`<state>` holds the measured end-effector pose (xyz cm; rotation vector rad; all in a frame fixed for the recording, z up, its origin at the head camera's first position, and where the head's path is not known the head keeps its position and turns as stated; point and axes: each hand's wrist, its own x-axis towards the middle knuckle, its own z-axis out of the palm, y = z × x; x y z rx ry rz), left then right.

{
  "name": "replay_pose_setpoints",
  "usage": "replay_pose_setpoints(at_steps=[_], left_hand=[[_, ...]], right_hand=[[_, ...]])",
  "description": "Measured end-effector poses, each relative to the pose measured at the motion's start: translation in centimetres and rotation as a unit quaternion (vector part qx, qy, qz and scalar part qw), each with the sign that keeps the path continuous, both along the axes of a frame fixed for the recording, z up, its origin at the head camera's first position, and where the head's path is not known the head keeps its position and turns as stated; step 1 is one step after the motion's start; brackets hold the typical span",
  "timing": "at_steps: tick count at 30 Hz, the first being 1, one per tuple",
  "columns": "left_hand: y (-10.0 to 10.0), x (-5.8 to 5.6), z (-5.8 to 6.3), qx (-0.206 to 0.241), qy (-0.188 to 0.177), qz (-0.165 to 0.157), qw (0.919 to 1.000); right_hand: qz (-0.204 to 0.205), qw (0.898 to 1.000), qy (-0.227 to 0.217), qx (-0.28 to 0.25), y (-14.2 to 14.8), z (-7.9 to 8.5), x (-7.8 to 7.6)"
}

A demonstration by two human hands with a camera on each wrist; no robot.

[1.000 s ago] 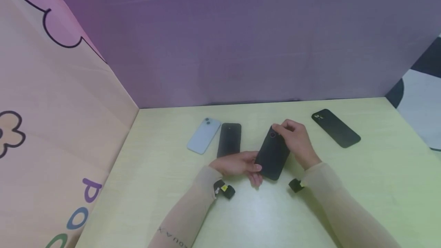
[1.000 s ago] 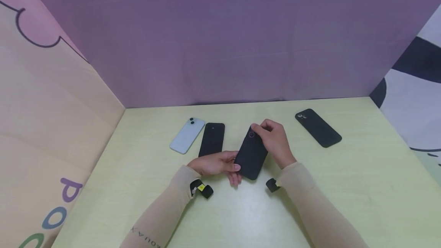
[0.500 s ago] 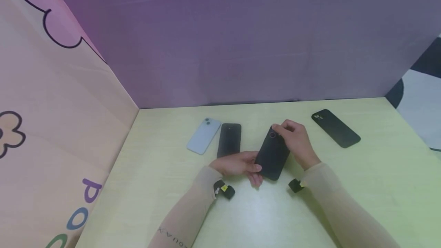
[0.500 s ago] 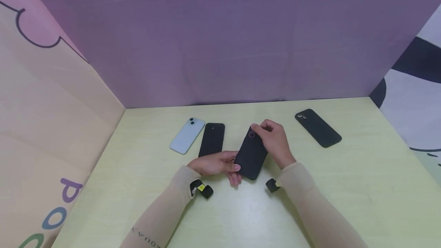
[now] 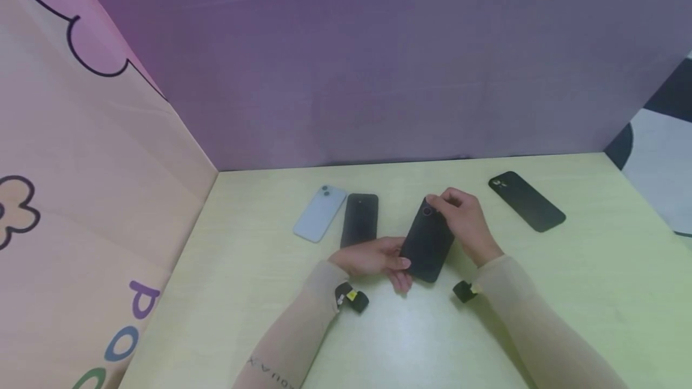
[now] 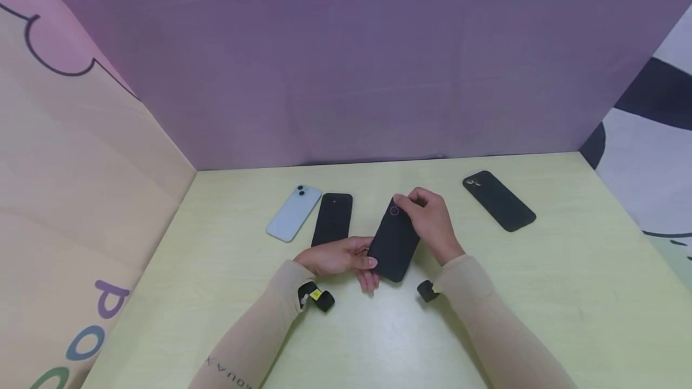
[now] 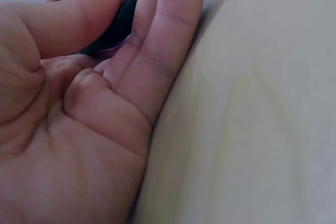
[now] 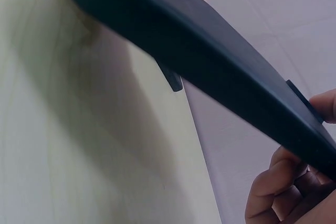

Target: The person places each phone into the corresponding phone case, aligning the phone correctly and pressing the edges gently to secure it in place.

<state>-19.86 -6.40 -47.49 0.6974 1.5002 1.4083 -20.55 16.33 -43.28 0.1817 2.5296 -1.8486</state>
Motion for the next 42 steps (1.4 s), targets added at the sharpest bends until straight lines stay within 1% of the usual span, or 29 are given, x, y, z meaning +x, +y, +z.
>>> replay_pose_setpoints(at_steps=[4,10,14,18,20,25,29,34,38,42], left_hand=[[0.0,0.0,0.0,0.001,-0.002,0.003,1.0000],[0.1,0.0,-0.1,0.001,-0.002,0.006,1.0000],[0.1,0.0,0.0,0.003,-0.005,0.008,1.0000],[0.0,0.1,0.1,0.005,-0.004,0.012,0.9999],[-0.1,0.1,0.1,0.008,-0.002,0.015,0.9999],[-0.2,0.0,-0.1,0.022,-0.003,0.028,0.9994],[-0.1,-0.1,-0.4,0.034,-0.021,0.045,0.9982],[-0.1,-0.2,-0.5,0.048,-0.040,0.053,0.9967],[0.0,-0.2,-0.6,0.052,-0.048,0.057,0.9959],[-0.1,0.0,-0.6,0.053,-0.044,0.062,0.9957]], right_hand=[[0.003,1.000,-0.004,0.004,0.0,-0.1,-0.1],[0.007,1.000,-0.025,0.015,0.3,-0.1,-0.2],[0.010,0.999,-0.029,0.011,0.4,-0.1,-0.2],[0.019,0.999,-0.034,0.011,0.5,0.0,-0.3],[0.027,0.999,-0.039,0.020,0.5,0.0,-0.3],[0.064,0.996,-0.048,0.035,0.3,-0.1,-0.3],[0.101,0.993,-0.054,0.036,0.0,-0.4,-0.2],[0.142,0.986,-0.064,0.056,-0.1,-0.8,-0.3],[0.161,0.982,-0.067,0.071,-0.1,-1.0,-0.3],[0.183,0.978,-0.060,0.084,0.1,-1.2,-0.4]])
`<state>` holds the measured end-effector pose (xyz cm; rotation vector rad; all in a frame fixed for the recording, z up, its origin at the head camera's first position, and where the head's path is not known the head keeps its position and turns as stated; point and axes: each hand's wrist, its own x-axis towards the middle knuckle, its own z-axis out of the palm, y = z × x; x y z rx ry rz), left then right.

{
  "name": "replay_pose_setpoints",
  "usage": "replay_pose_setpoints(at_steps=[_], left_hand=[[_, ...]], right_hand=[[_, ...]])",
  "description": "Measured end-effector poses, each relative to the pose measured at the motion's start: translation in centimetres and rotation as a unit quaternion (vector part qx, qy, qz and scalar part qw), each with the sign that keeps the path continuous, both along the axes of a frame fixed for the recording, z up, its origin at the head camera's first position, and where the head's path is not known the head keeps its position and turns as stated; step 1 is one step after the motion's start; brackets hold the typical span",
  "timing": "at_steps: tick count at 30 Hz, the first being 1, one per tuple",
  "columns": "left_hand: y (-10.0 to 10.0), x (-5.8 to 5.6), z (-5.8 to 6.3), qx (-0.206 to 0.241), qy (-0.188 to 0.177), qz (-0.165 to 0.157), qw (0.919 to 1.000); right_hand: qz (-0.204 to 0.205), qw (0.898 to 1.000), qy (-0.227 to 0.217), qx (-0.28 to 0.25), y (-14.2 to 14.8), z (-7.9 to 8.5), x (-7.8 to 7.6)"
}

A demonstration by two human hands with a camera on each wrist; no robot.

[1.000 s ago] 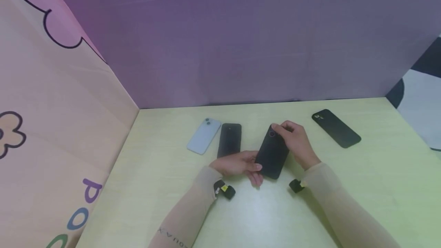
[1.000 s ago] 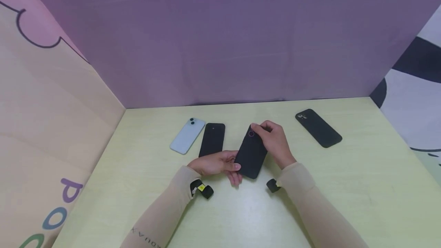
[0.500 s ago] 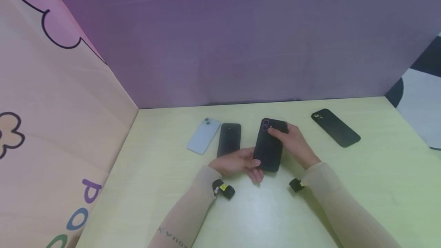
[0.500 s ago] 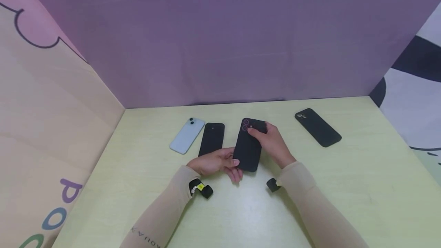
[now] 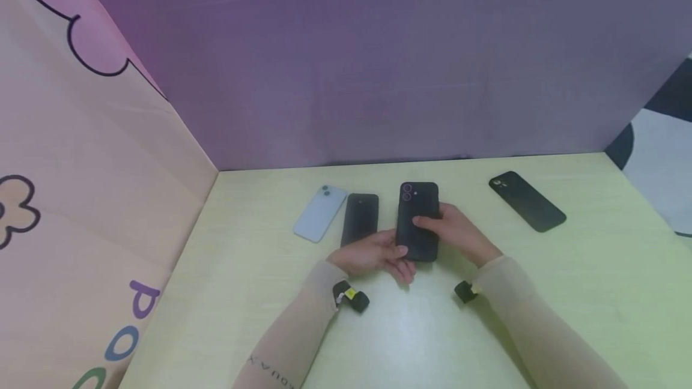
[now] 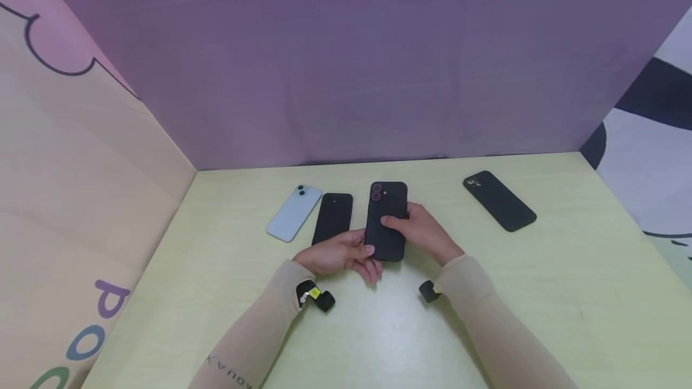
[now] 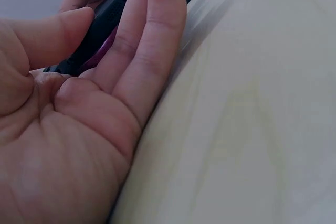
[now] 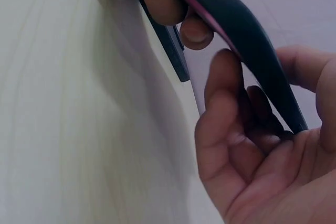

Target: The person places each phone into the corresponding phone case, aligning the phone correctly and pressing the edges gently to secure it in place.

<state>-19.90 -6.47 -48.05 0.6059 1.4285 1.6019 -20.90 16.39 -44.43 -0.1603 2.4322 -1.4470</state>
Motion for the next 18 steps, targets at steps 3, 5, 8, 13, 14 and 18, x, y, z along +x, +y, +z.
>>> replay_pose_setpoints(at_steps=[3,5,8,13,14,18], left_hand=[[0.01,0.09,0.13,-0.001,0.004,0.003,1.0000],[-0.01,0.10,0.14,0.000,0.004,0.004,1.0000],[-0.10,0.05,0.08,0.000,0.002,0.003,1.0000],[-0.19,0.00,-0.01,0.002,0.000,0.000,1.0000],[-0.19,0.00,-0.01,0.003,0.000,-0.001,1.0000],[-0.18,-0.04,-0.01,0.006,0.003,-0.004,1.0000]], right_hand=[[0.013,1.000,0.004,-0.006,0.07,0.03,-0.02],[0.015,1.000,0.007,-0.010,0.05,0.12,0.02],[0.016,1.000,0.006,-0.018,-0.02,0.30,0.15],[0.017,0.999,-0.001,-0.029,-0.13,0.63,0.36],[0.017,0.999,-0.002,-0.032,-0.13,0.67,0.39],[0.021,0.999,0.000,-0.044,-0.24,0.95,0.59]])
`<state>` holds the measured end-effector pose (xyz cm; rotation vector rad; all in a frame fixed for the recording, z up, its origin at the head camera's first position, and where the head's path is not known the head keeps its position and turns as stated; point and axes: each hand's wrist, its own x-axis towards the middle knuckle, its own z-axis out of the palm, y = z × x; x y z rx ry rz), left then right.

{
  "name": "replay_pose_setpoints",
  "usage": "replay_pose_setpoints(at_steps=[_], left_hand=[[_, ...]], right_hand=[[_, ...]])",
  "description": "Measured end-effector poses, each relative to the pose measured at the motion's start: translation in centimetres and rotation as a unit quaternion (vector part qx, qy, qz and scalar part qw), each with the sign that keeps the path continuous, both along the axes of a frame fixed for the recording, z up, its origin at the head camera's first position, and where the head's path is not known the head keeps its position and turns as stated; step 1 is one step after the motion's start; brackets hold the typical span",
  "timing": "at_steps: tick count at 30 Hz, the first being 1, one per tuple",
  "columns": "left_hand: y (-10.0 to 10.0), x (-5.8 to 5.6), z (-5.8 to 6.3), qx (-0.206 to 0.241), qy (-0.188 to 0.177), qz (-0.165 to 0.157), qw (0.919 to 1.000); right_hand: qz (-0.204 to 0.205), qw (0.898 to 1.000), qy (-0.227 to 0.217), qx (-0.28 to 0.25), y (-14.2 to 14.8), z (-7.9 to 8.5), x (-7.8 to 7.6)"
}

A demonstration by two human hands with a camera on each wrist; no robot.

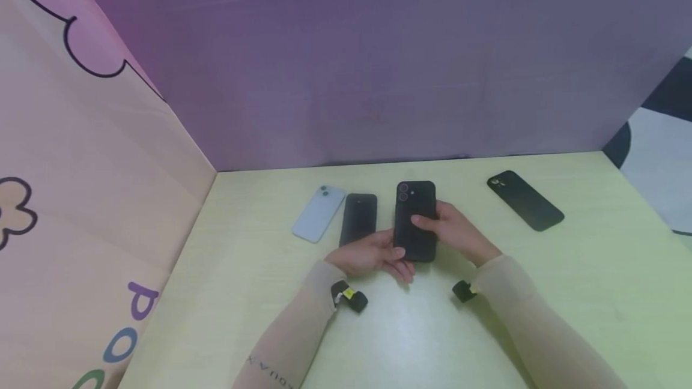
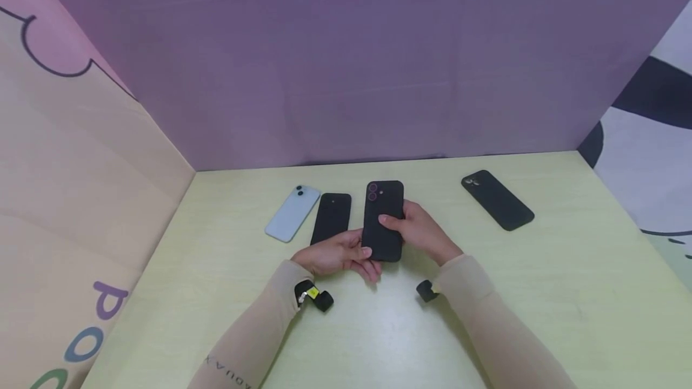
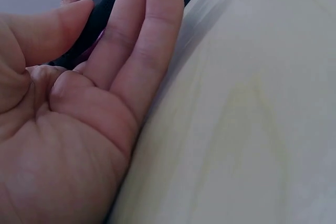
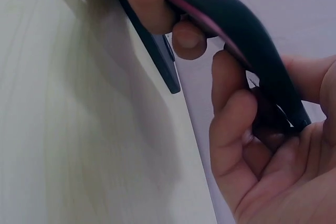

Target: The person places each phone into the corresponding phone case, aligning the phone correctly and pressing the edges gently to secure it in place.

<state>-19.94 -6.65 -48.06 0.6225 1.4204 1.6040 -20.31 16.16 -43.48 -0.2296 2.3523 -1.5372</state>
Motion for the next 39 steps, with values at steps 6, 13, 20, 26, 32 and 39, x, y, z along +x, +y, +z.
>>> replay_pose_setpoints(at_steps=[6,13,20,26,32,39], left_hand=[[0.1,-0.1,-0.4,0.006,0.013,0.007,0.9999],[1.0,0.5,0.5,-0.022,0.002,0.076,0.9969],[2.0,1.0,2.7,-0.135,0.072,0.232,0.9607],[2.2,1.1,3.1,-0.186,0.112,0.322,0.9215],[2.1,1.0,3.2,-0.209,0.154,0.340,0.9040],[2.0,1.0,3.2,-0.227,0.186,0.350,0.8896]], right_hand=[[-0.009,1.000,0.004,-0.005,0.0,-0.1,0.0],[-0.054,0.998,0.039,0.010,0.2,-0.3,0.1],[-0.115,0.989,0.085,0.035,-0.1,0.5,0.1],[-0.121,0.987,0.094,0.042,-0.4,0.7,0.2],[-0.117,0.985,0.104,0.067,-0.6,0.6,0.3],[-0.104,0.986,0.100,0.081,-0.8,0.9,0.6]])
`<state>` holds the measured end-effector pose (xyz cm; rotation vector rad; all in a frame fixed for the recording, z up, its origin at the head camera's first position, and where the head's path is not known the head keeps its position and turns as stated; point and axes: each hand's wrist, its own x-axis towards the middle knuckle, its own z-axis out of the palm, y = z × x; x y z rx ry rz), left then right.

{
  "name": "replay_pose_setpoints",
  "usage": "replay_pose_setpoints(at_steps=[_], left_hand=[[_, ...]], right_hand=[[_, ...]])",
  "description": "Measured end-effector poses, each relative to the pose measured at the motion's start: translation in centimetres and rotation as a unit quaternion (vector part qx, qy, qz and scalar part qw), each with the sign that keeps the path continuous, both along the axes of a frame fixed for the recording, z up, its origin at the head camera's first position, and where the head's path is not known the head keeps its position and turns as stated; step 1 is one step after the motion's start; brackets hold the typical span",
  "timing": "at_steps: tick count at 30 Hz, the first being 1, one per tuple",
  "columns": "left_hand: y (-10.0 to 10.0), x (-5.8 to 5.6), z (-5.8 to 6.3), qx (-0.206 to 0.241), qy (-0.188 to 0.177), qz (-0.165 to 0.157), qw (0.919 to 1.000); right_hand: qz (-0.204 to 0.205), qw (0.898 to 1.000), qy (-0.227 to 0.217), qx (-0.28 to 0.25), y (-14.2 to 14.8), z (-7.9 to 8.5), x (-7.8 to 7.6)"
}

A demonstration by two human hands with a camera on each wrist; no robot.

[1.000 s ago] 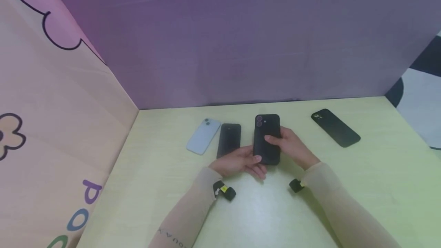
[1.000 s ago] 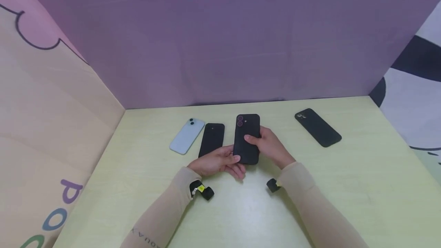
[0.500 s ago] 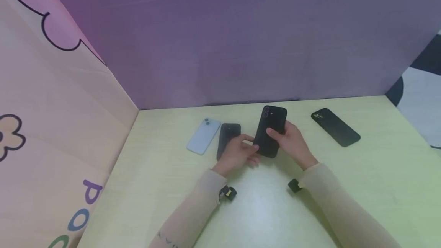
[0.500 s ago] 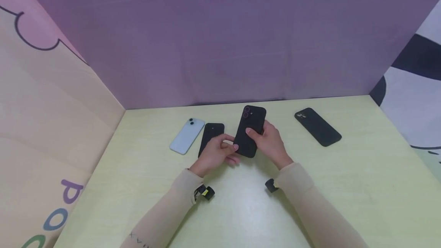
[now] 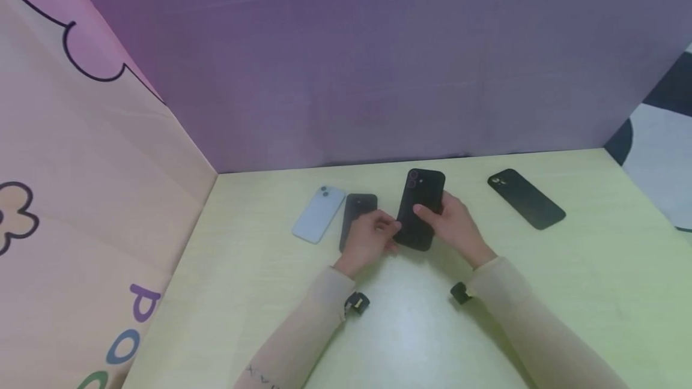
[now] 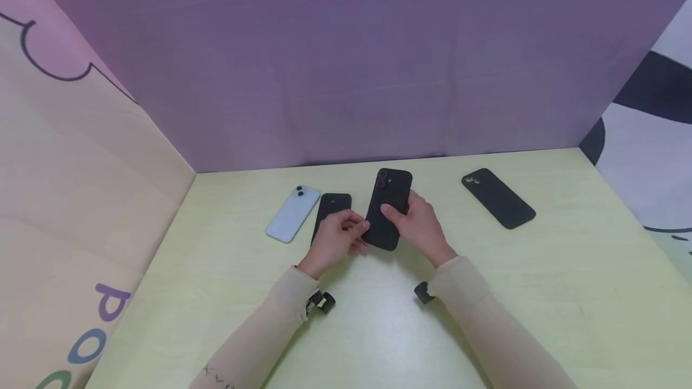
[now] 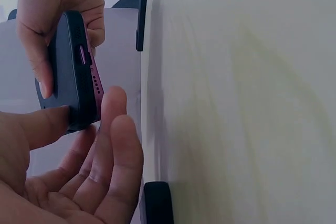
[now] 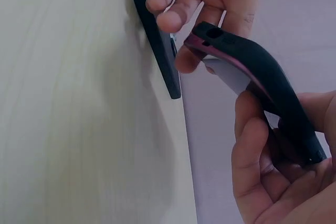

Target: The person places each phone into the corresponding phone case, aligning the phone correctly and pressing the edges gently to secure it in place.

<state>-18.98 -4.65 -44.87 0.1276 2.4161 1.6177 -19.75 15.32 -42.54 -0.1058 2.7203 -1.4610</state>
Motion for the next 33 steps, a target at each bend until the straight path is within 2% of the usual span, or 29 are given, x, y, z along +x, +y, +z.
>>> replay_pose_setpoints(at_steps=[5,14,18,27,33], left_hand=[[-0.06,-0.11,0.19,0.002,-0.010,0.010,0.9999],[-0.43,-0.29,0.14,-0.031,-0.011,-0.017,0.9993],[-0.61,-0.42,0.04,-0.017,-0.022,-0.025,0.9993],[-0.75,-0.67,-0.35,0.031,-0.072,-0.036,0.9963],[-0.84,-0.69,-0.50,0.044,-0.085,-0.041,0.9946]], right_hand=[[0.016,1.000,-0.009,0.004,-0.22,0.10,0.10],[0.037,0.999,-0.024,0.003,-0.26,-0.29,-0.02],[0.042,0.999,-0.032,-0.010,-0.24,-0.37,-0.05],[0.054,0.997,-0.046,-0.034,-0.26,-0.72,-0.04],[0.054,0.997,-0.042,-0.047,-0.27,-0.63,0.04]])
